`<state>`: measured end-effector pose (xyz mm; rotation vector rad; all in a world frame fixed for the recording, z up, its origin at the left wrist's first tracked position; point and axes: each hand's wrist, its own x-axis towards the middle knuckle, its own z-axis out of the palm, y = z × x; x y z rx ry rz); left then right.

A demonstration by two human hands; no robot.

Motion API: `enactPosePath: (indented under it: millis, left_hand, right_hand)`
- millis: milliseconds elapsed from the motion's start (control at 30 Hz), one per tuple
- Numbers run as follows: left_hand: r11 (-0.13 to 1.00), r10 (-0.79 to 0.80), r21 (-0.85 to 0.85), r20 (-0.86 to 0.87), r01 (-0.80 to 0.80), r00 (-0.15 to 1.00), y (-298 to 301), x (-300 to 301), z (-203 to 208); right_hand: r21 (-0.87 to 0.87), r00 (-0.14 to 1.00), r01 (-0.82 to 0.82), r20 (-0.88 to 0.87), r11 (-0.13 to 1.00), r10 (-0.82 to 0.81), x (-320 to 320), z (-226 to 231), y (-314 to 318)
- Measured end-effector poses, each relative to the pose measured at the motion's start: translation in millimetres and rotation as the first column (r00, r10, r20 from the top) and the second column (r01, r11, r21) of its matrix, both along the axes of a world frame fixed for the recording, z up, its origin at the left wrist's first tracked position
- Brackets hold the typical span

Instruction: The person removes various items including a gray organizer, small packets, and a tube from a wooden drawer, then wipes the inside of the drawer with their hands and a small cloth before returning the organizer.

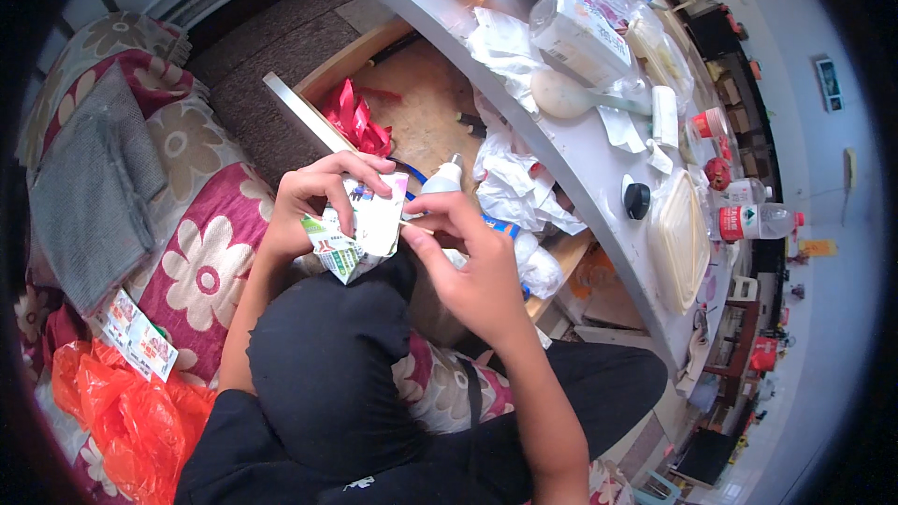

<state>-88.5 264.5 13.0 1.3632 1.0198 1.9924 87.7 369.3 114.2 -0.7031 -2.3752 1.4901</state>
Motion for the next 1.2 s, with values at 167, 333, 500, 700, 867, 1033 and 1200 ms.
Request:
enactPosePath:
  millis: [167, 333, 500, 700, 867, 1033, 1200]
  left_hand:
    - [0.999, -0.053, 0.006, 0.003, 0.053, 0.999, 3.9, 3.8, 1.6]
    - [0.998, -0.063, -0.016, -0.009, 0.063, 0.998, 2.8, 3.3, -2.9]
    - [0.994, -0.079, -0.076, 0.056, 0.083, 0.995, 8.0, 9.1, -6.9]
    - [0.969, -0.139, -0.183, 0.154, 0.166, 0.978, 6.7, 19.5, 3.2]
    - [0.935, -0.036, -0.343, 0.159, 0.089, 0.987, -1.0, 17.3, 12.2]
    - [0.77, 0.413, -0.498, -0.088, -0.399, 0.907, 1.0, 13.5, 6.3]
    - [0.74, 0.622, -0.487, 0.237, -0.463, 0.746, 4.6, -0.5, -5.4]
  right_hand:
    - [-0.1, 0.999, -0.009, -0.049, 0.995, 0.004, 8.7, -7.6, 10.1]
    - [0.024, 0.997, -0.075, 0.024, 0.997, 0.075, 1.9, -1.4, 3.6]
    - [0.161, 0.992, -0.119, 0.056, 0.98, 0.112, 5.9, -1.5, 7.1]
    - [0.386, 1.0, 0.004, -0.019, 0.923, 0.004, 15.1, -4.5, 3.5]
    - [0.394, 0.953, 0.279, -0.001, 0.876, -0.303, 76.4, 41.0, 29.0]
    - [0.704, 0.704, 0.539, -0.076, 0.462, -0.706, 254.3, 123.4, 81.6]
    - [0.95, 0.37, 0.302, -0.035, 0.085, -0.928, 279.7, 177.4, 35.0]
